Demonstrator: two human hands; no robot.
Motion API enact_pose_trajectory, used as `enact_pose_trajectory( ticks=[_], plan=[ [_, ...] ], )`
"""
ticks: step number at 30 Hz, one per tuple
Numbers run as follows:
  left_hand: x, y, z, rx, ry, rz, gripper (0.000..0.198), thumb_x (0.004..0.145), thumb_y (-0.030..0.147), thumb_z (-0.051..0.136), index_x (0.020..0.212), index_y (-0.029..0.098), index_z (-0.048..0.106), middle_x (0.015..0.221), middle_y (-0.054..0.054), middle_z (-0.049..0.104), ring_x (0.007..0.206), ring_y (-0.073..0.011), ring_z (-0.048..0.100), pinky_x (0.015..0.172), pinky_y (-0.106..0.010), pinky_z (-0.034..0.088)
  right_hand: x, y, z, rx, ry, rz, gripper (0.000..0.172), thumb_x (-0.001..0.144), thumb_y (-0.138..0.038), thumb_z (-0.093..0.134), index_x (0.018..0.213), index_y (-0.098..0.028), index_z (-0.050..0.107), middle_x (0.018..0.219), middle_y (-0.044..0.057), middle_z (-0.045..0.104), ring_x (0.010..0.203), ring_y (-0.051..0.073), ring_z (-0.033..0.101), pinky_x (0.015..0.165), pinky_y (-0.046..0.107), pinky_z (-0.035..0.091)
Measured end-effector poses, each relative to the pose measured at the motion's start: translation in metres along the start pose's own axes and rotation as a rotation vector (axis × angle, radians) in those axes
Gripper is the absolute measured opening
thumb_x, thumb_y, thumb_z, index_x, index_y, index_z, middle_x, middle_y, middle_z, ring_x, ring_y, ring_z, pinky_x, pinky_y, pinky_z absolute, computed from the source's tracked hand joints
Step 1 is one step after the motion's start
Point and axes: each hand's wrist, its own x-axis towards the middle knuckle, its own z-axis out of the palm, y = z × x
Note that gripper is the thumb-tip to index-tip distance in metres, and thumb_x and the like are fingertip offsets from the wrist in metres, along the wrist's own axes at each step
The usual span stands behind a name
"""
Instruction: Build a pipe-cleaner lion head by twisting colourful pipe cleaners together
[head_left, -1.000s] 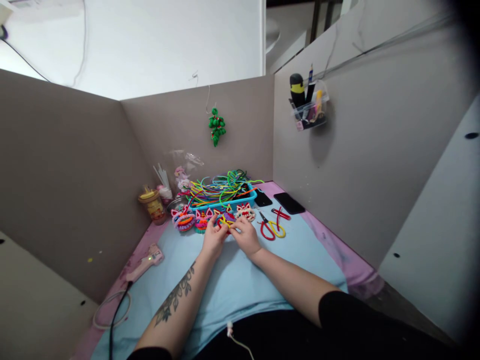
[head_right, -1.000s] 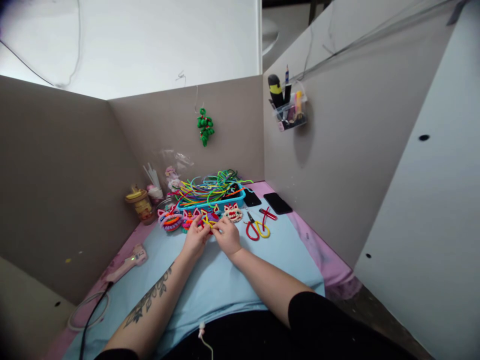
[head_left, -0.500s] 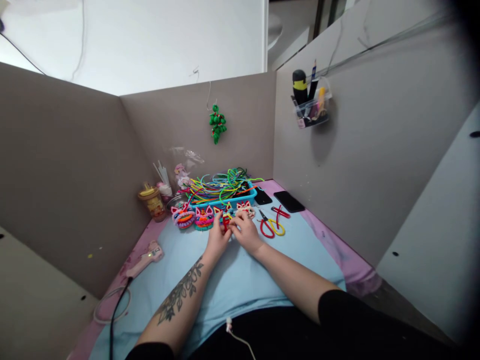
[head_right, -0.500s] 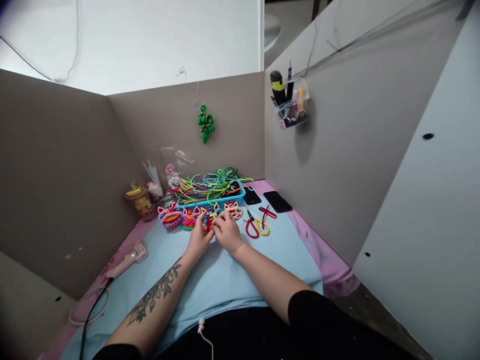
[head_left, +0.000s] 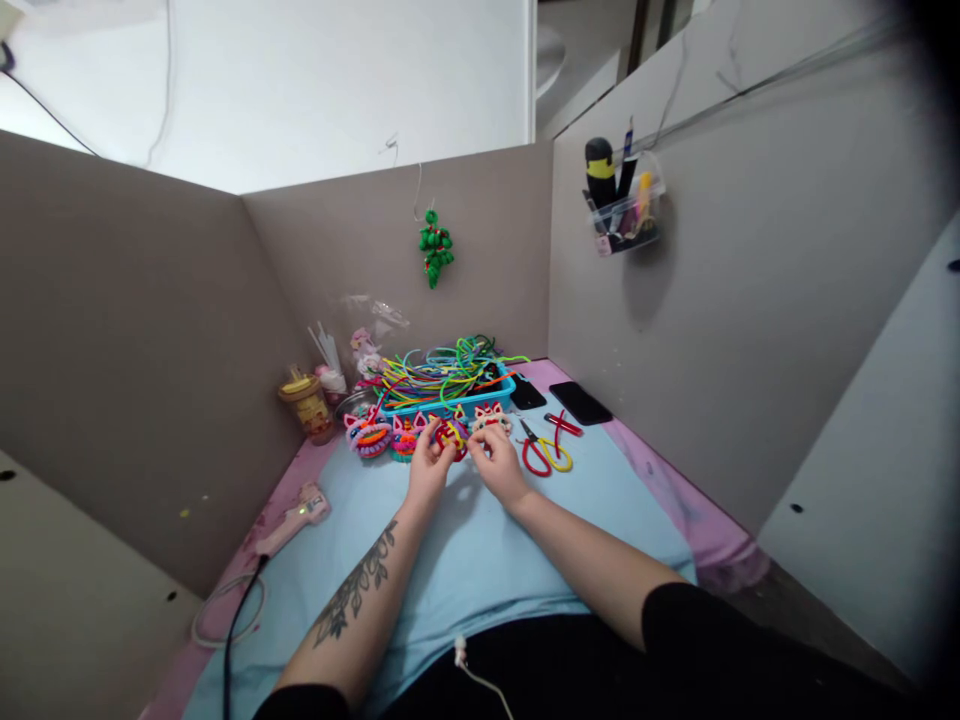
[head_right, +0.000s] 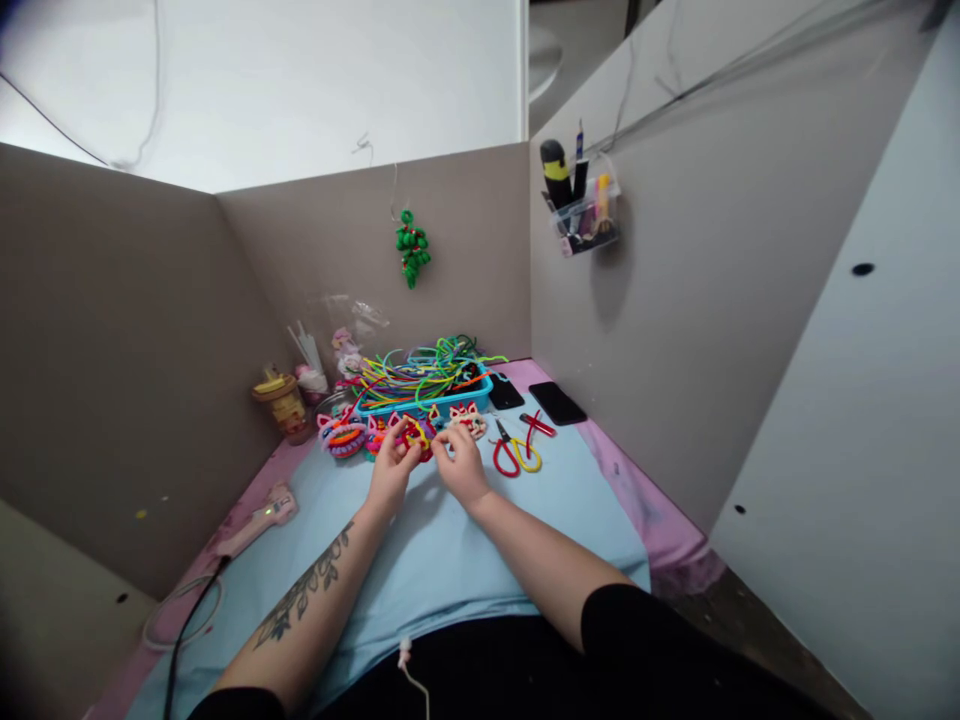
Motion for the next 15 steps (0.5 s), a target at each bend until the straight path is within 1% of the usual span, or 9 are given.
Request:
enact_pose_trajectory(
  ticks=[2, 5, 9, 11, 13, 15],
  plan=[
    [0.001, 0.0, -0.001, -0.047, -0.005, 0.012, 0.071, 0.074, 0.03, 0.065, 0.135, 0.018, 0.032, 0.086, -0.006, 0.067, 0.088, -0.0177, 0.063, 0.08, -0.03, 0.047, -0.002, 0.005, 0.006, 0.024, -0.054, 0.097, 0.01, 0.076, -0.027, 0.057, 0.077, -0.019, 0.064, 0.083, 0.004, 0.053, 0.076, 0.017, 0.05, 0.063, 0.028, 0.042],
    [-0.001, -0.003, 0.0, -0.073, -0.056, 0.034, 0.073, 0.075, 0.029, 0.065, 0.138, 0.02, 0.028, 0.094, -0.007, 0.067, 0.095, -0.0179, 0.062, 0.088, -0.031, 0.044, -0.004, 0.011, 0.014, 0.117, -0.072, 0.222, 0.016, 0.071, -0.032, 0.062, 0.079, -0.018, 0.067, 0.08, 0.003, 0.056, 0.07, 0.015, 0.049, 0.061, 0.027, 0.039],
    [-0.004, -0.004, 0.005, -0.054, -0.111, 0.025, 0.072, 0.073, 0.025, 0.066, 0.136, 0.02, 0.031, 0.108, -0.01, 0.064, 0.105, -0.0189, 0.058, 0.093, -0.03, 0.041, -0.004, 0.018, 0.02, 0.432, -0.08, 0.41, 0.024, 0.07, -0.038, 0.062, 0.077, -0.015, 0.065, 0.069, 0.001, 0.058, 0.065, 0.014, 0.049, 0.062, 0.026, 0.038],
    [-0.005, -0.003, 0.005, -0.038, -0.137, 0.01, 0.067, 0.073, 0.023, 0.066, 0.133, 0.019, 0.035, 0.112, -0.011, 0.063, 0.107, -0.0192, 0.057, 0.092, -0.029, 0.041, -0.002, 0.021, 0.018, 0.53, -0.091, 0.474, 0.025, 0.068, -0.038, 0.063, 0.078, -0.015, 0.064, 0.066, 0.0, 0.058, 0.063, 0.014, 0.049, 0.062, 0.027, 0.038],
    [-0.004, -0.003, 0.003, 0.003, -0.159, -0.005, 0.064, 0.072, 0.02, 0.065, 0.13, 0.018, 0.037, 0.108, -0.01, 0.064, 0.101, -0.0189, 0.059, 0.087, -0.028, 0.043, 0.002, 0.023, 0.014, 0.48, -0.083, 0.452, 0.022, 0.069, -0.037, 0.062, 0.075, -0.016, 0.063, 0.067, 0.0, 0.056, 0.064, 0.014, 0.049, 0.064, 0.028, 0.038],
    [0.001, -0.004, -0.004, 0.085, -0.131, -0.019, 0.061, 0.071, 0.018, 0.064, 0.127, 0.017, 0.039, 0.096, -0.009, 0.067, 0.09, -0.0178, 0.063, 0.079, -0.027, 0.045, 0.007, 0.025, 0.006, 0.297, -0.066, 0.342, 0.016, 0.069, -0.033, 0.06, 0.07, -0.017, 0.061, 0.072, 0.001, 0.054, 0.068, 0.015, 0.049, 0.067, 0.03, 0.04]
  ],
)
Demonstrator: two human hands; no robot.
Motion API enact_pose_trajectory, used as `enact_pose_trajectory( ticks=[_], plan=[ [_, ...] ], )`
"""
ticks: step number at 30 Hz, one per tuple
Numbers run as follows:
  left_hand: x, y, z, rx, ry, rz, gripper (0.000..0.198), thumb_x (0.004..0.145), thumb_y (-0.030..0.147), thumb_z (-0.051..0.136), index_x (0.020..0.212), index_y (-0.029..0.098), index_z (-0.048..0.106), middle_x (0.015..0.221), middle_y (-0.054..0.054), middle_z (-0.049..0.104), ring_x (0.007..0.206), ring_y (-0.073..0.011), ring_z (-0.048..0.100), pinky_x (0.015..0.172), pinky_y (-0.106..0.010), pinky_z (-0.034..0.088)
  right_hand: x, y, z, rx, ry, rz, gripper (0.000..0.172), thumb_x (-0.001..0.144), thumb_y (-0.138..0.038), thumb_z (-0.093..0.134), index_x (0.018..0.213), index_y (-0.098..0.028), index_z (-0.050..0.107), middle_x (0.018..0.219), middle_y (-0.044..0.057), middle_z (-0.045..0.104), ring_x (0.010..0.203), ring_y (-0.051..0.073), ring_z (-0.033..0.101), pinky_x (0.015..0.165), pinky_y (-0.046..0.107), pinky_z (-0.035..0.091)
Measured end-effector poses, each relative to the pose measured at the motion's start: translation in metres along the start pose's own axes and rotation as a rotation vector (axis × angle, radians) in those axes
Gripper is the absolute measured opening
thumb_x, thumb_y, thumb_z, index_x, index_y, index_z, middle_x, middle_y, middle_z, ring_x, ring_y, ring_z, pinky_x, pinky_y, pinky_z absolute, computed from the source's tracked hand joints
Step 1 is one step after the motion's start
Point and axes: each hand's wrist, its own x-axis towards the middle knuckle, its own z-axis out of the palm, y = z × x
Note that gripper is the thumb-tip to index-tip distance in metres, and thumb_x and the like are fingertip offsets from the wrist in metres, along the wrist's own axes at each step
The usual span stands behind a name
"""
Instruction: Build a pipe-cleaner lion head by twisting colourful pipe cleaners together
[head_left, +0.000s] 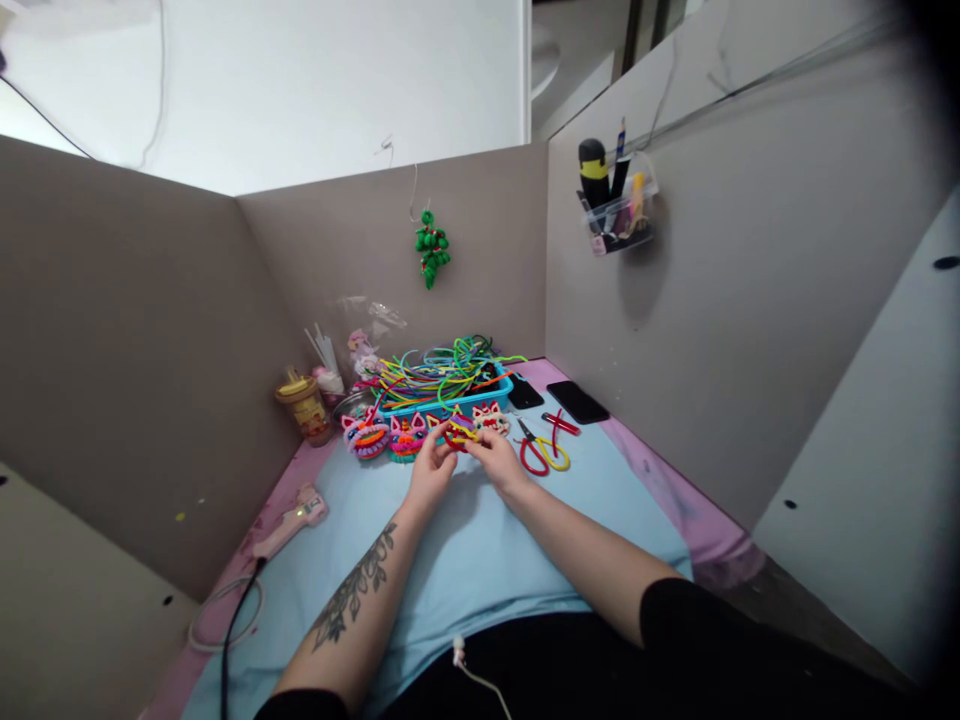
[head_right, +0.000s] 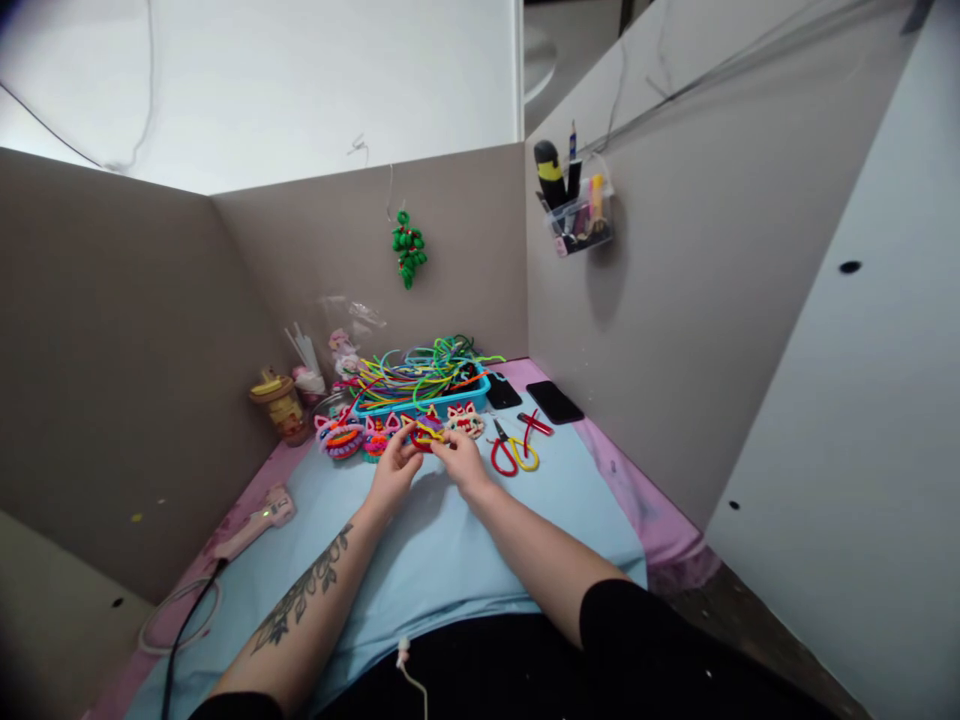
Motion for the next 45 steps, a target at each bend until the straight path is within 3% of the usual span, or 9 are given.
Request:
enact_pose_trajectory(
  ticks=[3, 5, 7, 10, 15, 23, 28, 35, 45],
  plan=[
    [0.008, -0.003, -0.015, 0.124, 0.185, -0.019, 0.048, 0.072, 0.02, 0.061, 0.118, 0.016, 0.047, 0.087, -0.007, 0.066, 0.079, -0.0163, 0.063, 0.072, -0.026, 0.046, 0.005, -0.005, -0.012, -0.351, 0.003, -0.228, 0.004, 0.068, -0.022, 0.059, 0.067, -0.018, 0.061, 0.082, 0.004, 0.052, 0.084, 0.02, 0.048, 0.08, 0.035, 0.039],
    [0.013, -0.004, -0.024, 0.179, 0.277, -0.001, 0.04, 0.073, 0.025, 0.062, 0.111, 0.016, 0.051, 0.089, -0.007, 0.065, 0.079, -0.0159, 0.061, 0.069, -0.025, 0.045, 0.005, -0.009, -0.017, -0.543, -0.043, -0.345, 0.009, 0.068, -0.015, 0.056, 0.072, -0.019, 0.063, 0.089, 0.006, 0.052, 0.094, 0.022, 0.045, 0.088, 0.039, 0.036],
    [0.014, -0.002, -0.028, 0.213, 0.254, -0.033, 0.039, 0.073, 0.031, 0.063, 0.107, 0.016, 0.053, 0.087, -0.006, 0.063, 0.076, -0.0152, 0.06, 0.065, -0.024, 0.045, 0.001, -0.012, -0.018, -0.674, -0.1, -0.414, 0.015, 0.068, -0.011, 0.054, 0.076, -0.021, 0.064, 0.097, 0.007, 0.051, 0.101, 0.024, 0.042, 0.092, 0.042, 0.033],
    [0.01, 0.002, -0.027, 0.189, 0.118, -0.152, 0.044, 0.072, 0.039, 0.064, 0.109, 0.017, 0.054, 0.084, -0.005, 0.063, 0.076, -0.0162, 0.059, 0.061, -0.024, 0.045, -0.004, -0.015, -0.016, -0.743, -0.172, -0.459, 0.019, 0.07, -0.01, 0.053, 0.079, -0.022, 0.064, 0.11, 0.008, 0.048, 0.107, 0.025, 0.039, 0.094, 0.044, 0.031],
    [0.004, 0.01, -0.022, -0.012, 0.035, -0.272, 0.057, 0.067, 0.034, 0.072, 0.118, 0.019, 0.051, 0.088, -0.006, 0.064, 0.075, -0.015, 0.06, 0.058, -0.021, 0.045, -0.003, -0.011, -0.016, -0.712, -0.228, -0.488, 0.017, 0.073, -0.011, 0.053, 0.078, -0.023, 0.064, 0.115, 0.007, 0.048, 0.114, 0.026, 0.036, 0.097, 0.046, 0.029],
    [0.005, 0.01, -0.022, -0.333, 0.105, -0.308, 0.051, 0.062, 0.02, 0.076, 0.107, 0.019, 0.055, 0.092, -0.004, 0.065, 0.075, -0.0136, 0.063, 0.066, -0.025, 0.051, -0.004, -0.016, -0.015, -0.515, -0.035, -0.503, 0.014, 0.075, -0.018, 0.056, 0.088, -0.022, 0.062, 0.09, 0.005, 0.057, 0.095, 0.021, 0.05, 0.09, 0.039, 0.038],
    [0.003, 0.011, -0.014, -0.378, 0.128, -0.319, 0.043, 0.065, 0.018, 0.073, 0.104, 0.018, 0.054, 0.089, -0.003, 0.065, 0.074, -0.0133, 0.064, 0.069, -0.026, 0.053, -0.009, -0.021, -0.012, -0.486, -0.082, -0.513, 0.009, 0.078, -0.023, 0.057, 0.086, -0.021, 0.061, 0.084, 0.004, 0.06, 0.086, 0.02, 0.053, 0.083, 0.035, 0.041],
    [0.001, 0.01, -0.011, -0.381, 0.096, -0.356, 0.043, 0.068, 0.017, 0.071, 0.107, 0.021, 0.051, 0.09, -0.003, 0.064, 0.071, -0.0128, 0.064, 0.07, -0.031, 0.054, -0.009, -0.022, -0.01, -0.453, -0.019, -0.449, 0.006, 0.077, -0.022, 0.056, 0.081, -0.02, 0.06, 0.079, 0.003, 0.06, 0.08, 0.019, 0.053, 0.078, 0.033, 0.041],
    [-0.002, 0.009, -0.008, -0.395, 0.043, -0.391, 0.042, 0.069, 0.018, 0.072, 0.106, 0.019, 0.054, 0.095, -0.006, 0.064, 0.077, -0.0153, 0.065, 0.067, -0.027, 0.055, -0.008, -0.022, -0.01, -0.388, 0.035, -0.415, 0.006, 0.075, -0.021, 0.059, 0.073, -0.02, 0.065, 0.075, 0.003, 0.064, 0.075, 0.018, 0.055, 0.075, 0.033, 0.043]
  ],
)
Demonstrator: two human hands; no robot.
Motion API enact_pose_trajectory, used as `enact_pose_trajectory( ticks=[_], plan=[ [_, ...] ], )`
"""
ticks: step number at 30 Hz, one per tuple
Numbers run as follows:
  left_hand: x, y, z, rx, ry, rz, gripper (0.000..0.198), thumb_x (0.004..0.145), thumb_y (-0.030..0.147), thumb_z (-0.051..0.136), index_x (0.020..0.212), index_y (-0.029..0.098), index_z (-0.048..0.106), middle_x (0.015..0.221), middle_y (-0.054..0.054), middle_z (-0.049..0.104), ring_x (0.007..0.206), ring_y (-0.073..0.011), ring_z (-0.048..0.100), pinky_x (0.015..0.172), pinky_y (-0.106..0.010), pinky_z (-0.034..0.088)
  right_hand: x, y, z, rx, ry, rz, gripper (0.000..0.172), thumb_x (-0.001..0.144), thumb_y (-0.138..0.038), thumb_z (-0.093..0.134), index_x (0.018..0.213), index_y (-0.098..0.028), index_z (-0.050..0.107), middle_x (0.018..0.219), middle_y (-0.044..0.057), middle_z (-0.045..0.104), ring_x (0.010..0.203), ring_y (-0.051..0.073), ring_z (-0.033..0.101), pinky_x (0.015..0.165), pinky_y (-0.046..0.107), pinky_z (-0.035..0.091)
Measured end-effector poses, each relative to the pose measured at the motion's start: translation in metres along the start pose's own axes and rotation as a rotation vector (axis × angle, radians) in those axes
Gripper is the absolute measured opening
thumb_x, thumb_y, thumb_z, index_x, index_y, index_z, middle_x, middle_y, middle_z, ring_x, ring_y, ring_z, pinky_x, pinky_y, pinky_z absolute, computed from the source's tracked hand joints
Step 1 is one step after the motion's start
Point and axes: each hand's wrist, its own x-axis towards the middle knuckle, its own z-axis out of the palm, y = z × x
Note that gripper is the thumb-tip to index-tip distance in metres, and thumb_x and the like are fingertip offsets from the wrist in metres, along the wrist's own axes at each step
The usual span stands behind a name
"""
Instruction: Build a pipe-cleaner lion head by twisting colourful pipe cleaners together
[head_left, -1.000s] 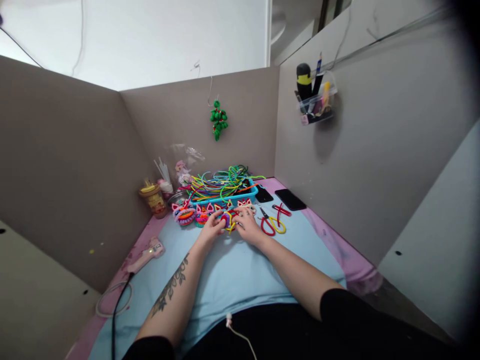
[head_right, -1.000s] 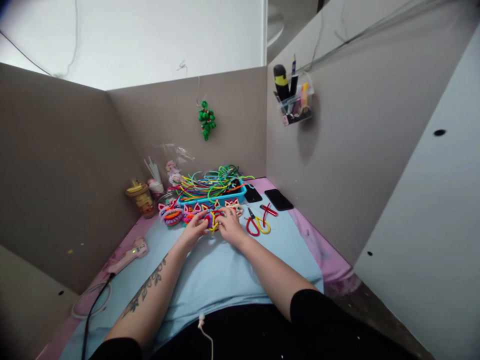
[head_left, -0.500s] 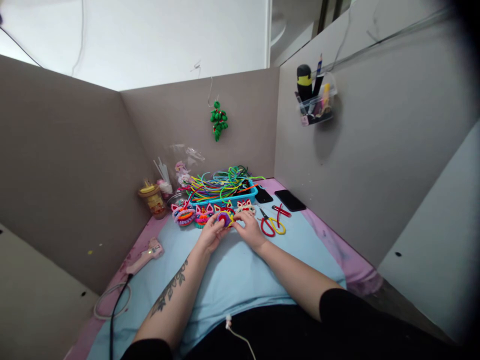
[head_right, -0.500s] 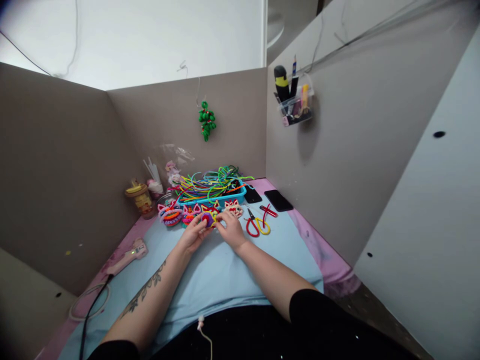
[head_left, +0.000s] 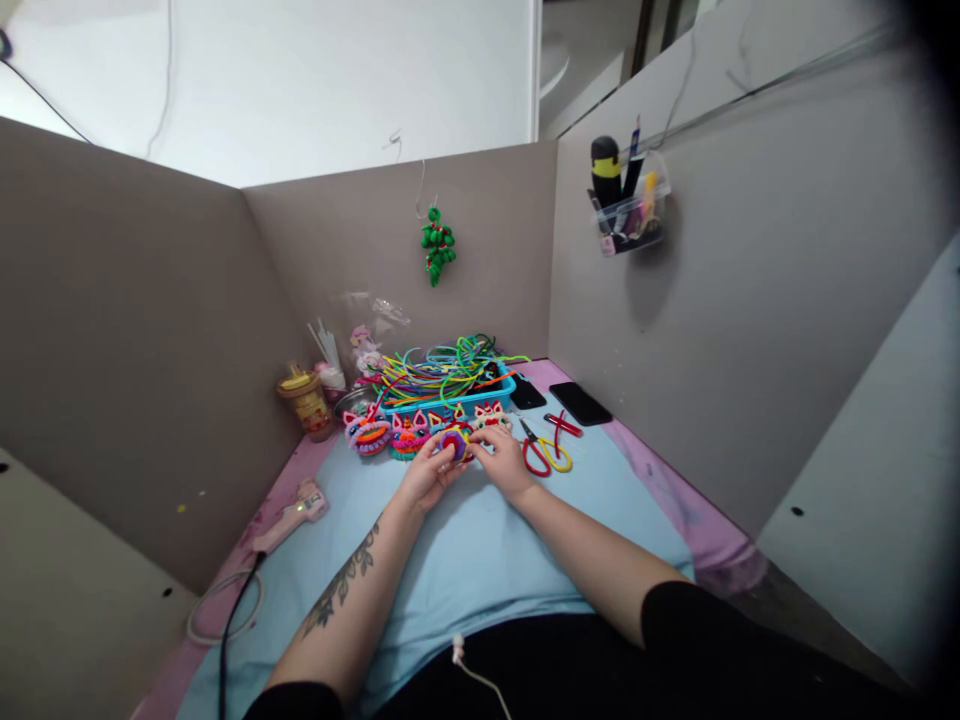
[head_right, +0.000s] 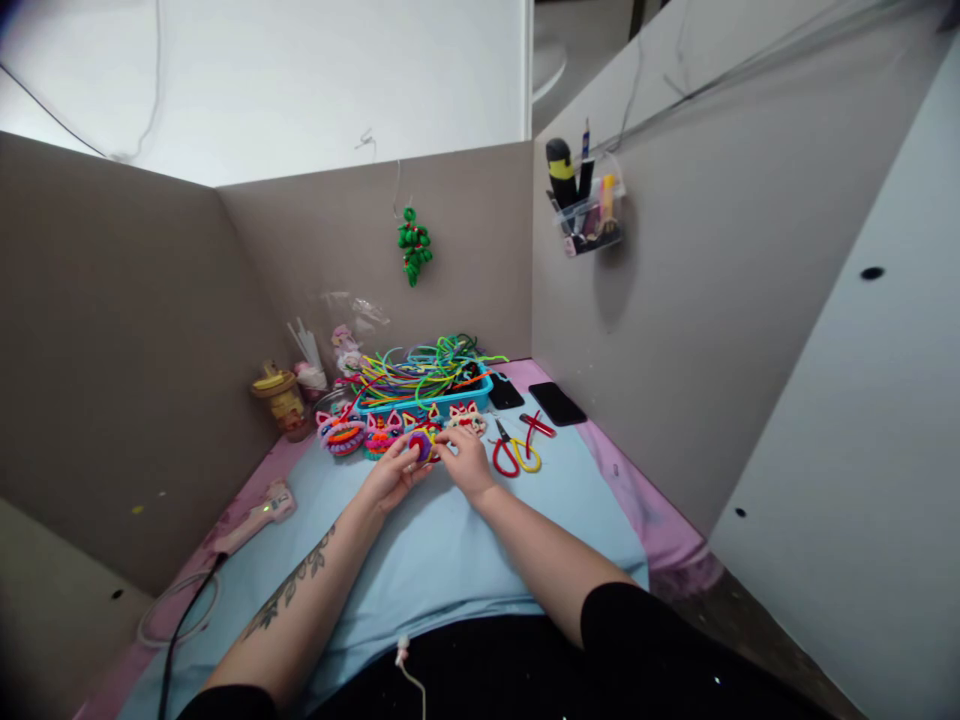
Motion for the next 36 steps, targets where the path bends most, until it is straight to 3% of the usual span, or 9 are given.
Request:
enact_pose_trajectory(
  ticks=[8, 17, 23, 26, 31, 36],
  plan=[
    [-0.001, 0.003, 0.001, 0.003, 0.022, -0.028, 0.041, 0.069, 0.017, 0.071, 0.106, 0.018, 0.056, 0.093, -0.007, 0.065, 0.075, -0.0149, 0.066, 0.065, -0.025, 0.054, 0.001, 0.007, 0.001, -0.024, -0.034, 0.0, 0.01, 0.075, -0.023, 0.062, 0.079, -0.025, 0.071, 0.085, 0.004, 0.065, 0.089, 0.019, 0.055, 0.088, 0.038, 0.039],
    [-0.001, 0.003, -0.002, 0.106, -0.034, -0.044, 0.043, 0.067, 0.02, 0.073, 0.107, 0.017, 0.058, 0.09, -0.007, 0.067, 0.071, -0.0153, 0.066, 0.061, -0.023, 0.052, 0.008, 0.011, -0.006, -0.029, -0.226, 0.119, 0.003, 0.067, -0.024, 0.068, 0.065, -0.021, 0.068, 0.115, 0.006, 0.054, 0.113, 0.025, 0.043, 0.1, 0.045, 0.028],
    [0.002, 0.002, -0.005, 0.155, -0.027, -0.008, 0.042, 0.065, 0.022, 0.075, 0.104, 0.016, 0.062, 0.083, -0.005, 0.067, 0.062, -0.0103, 0.061, 0.049, -0.016, 0.044, 0.008, 0.017, -0.003, 0.028, -0.333, 0.17, 0.01, 0.066, -0.019, 0.065, 0.057, -0.018, 0.061, 0.118, 0.007, 0.05, 0.117, 0.025, 0.042, 0.103, 0.045, 0.024],
    [0.002, 0.0, -0.005, 0.125, -0.044, -0.016, 0.041, 0.065, 0.022, 0.075, 0.104, 0.016, 0.063, 0.088, -0.005, 0.066, 0.066, -0.0107, 0.061, 0.054, -0.017, 0.047, 0.008, 0.022, 0.0, 0.122, -0.37, 0.187, 0.015, 0.068, -0.022, 0.063, 0.055, -0.017, 0.059, 0.118, 0.007, 0.05, 0.114, 0.024, 0.046, 0.101, 0.042, 0.028],
    [0.003, -0.001, -0.005, 0.101, -0.05, -0.025, 0.042, 0.066, 0.021, 0.075, 0.105, 0.016, 0.061, 0.094, -0.008, 0.066, 0.074, -0.0149, 0.064, 0.062, -0.024, 0.053, 0.007, 0.028, 0.002, 0.239, -0.321, 0.274, 0.018, 0.067, -0.033, 0.066, 0.058, -0.017, 0.062, 0.118, 0.008, 0.051, 0.112, 0.024, 0.049, 0.098, 0.04, 0.033],
    [0.004, 0.005, -0.005, 0.068, 0.025, 0.027, 0.029, 0.069, 0.019, 0.071, 0.096, 0.014, 0.063, 0.089, -0.007, 0.066, 0.072, -0.0133, 0.064, 0.062, -0.022, 0.054, 0.01, 0.028, 0.001, 0.3, -0.23, 0.255, 0.021, 0.071, -0.034, 0.061, 0.087, -0.02, 0.066, 0.097, 0.006, 0.062, 0.096, 0.02, 0.056, 0.089, 0.037, 0.041]
  ],
)
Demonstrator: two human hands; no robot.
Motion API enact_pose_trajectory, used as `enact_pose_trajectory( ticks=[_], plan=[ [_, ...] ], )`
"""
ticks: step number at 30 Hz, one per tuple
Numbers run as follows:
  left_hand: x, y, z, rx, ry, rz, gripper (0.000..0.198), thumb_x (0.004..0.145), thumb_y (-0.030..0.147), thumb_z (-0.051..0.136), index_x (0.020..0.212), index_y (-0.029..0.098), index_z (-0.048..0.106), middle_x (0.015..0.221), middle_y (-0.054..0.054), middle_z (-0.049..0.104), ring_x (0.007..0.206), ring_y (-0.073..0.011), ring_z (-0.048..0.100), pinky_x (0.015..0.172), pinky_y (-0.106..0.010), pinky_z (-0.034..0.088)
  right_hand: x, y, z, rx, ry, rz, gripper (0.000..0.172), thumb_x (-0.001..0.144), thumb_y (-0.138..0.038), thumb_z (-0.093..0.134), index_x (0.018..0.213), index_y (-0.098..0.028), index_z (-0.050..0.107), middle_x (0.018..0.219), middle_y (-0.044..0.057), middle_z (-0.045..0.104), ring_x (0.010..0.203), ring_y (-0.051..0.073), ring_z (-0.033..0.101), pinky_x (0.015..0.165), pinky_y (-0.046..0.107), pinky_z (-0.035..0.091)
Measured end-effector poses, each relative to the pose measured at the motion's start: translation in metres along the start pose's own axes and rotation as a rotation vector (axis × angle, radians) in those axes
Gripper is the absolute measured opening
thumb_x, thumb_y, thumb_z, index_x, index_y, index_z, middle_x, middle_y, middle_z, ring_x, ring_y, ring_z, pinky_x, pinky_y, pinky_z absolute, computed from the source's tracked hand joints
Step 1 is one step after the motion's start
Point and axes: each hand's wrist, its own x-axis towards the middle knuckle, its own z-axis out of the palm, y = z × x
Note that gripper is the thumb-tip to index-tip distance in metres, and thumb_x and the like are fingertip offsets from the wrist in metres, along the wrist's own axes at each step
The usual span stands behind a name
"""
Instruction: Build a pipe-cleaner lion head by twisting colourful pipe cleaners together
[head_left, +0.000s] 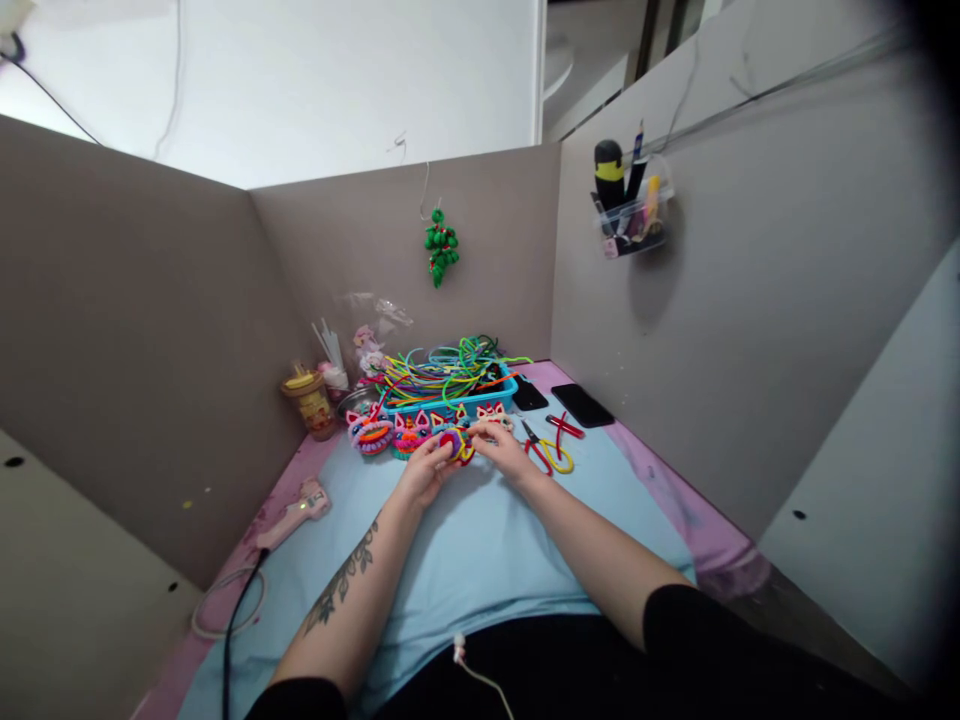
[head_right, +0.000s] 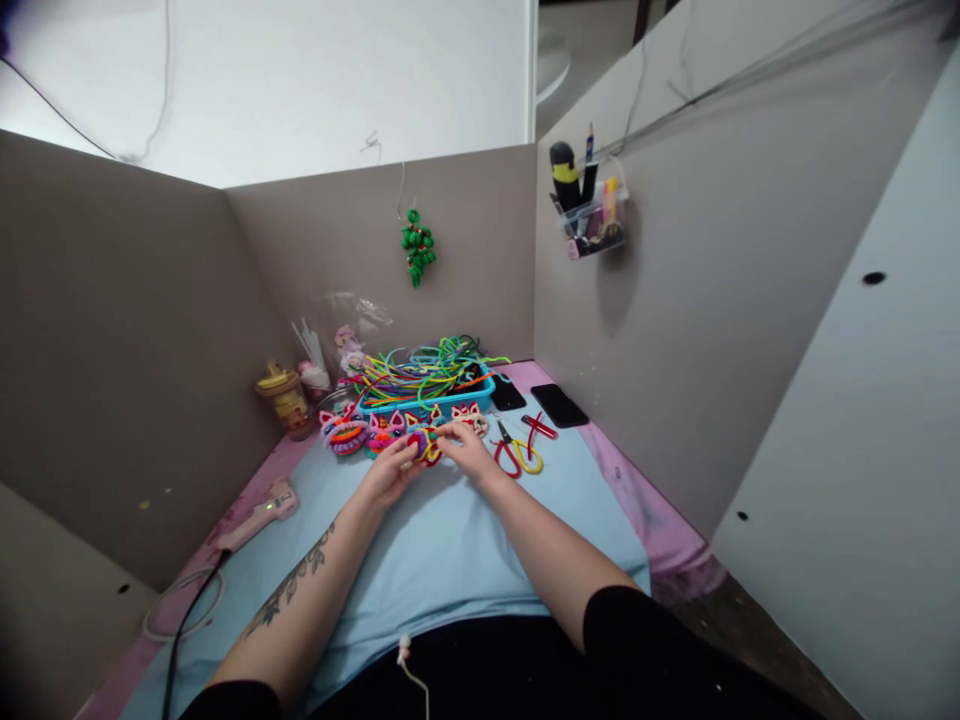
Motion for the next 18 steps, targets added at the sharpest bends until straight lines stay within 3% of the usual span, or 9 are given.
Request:
enact_pose_trajectory(
  ticks=[4, 7, 13, 18],
  plan=[
    [0.0, 0.003, 0.001, -0.034, 0.038, -0.015, 0.021, 0.07, 0.016, 0.069, 0.09, 0.014, 0.063, 0.083, -0.005, 0.066, 0.068, -0.0116, 0.063, 0.061, -0.021, 0.053, -0.001, -0.001, 0.001, 0.057, -0.067, 0.077, 0.02, 0.067, -0.028, 0.062, 0.084, -0.017, 0.063, 0.08, 0.002, 0.063, 0.071, 0.016, 0.057, 0.07, 0.031, 0.045],
    [0.0, 0.003, 0.001, -0.032, 0.055, 0.003, 0.019, 0.07, 0.015, 0.069, 0.088, 0.014, 0.063, 0.082, -0.005, 0.066, 0.067, -0.0113, 0.063, 0.06, -0.021, 0.053, -0.004, -0.007, 0.001, -0.014, -0.087, 0.06, 0.011, 0.069, -0.024, 0.059, 0.076, -0.017, 0.061, 0.07, 0.0, 0.06, 0.064, 0.014, 0.054, 0.063, 0.028, 0.043],
    [0.001, 0.006, -0.005, 0.064, 0.107, 0.009, 0.028, 0.066, 0.013, 0.07, 0.093, 0.015, 0.063, 0.084, -0.005, 0.067, 0.067, -0.0131, 0.063, 0.059, -0.024, 0.053, -0.01, -0.026, -0.004, -0.254, 0.008, -0.237, 0.012, 0.079, -0.02, 0.047, 0.07, -0.019, 0.055, 0.074, 0.001, 0.054, 0.074, 0.016, 0.05, 0.071, 0.03, 0.04],
    [0.001, 0.006, -0.01, 0.124, -0.044, -0.042, 0.036, 0.064, 0.016, 0.073, 0.098, 0.015, 0.063, 0.089, -0.006, 0.066, 0.068, -0.0139, 0.063, 0.057, -0.024, 0.053, -0.01, -0.023, -0.003, -0.174, 0.144, -0.219, 0.009, 0.08, -0.023, 0.05, 0.071, -0.021, 0.053, 0.078, 0.003, 0.055, 0.082, 0.019, 0.05, 0.076, 0.033, 0.04]
  ],
)
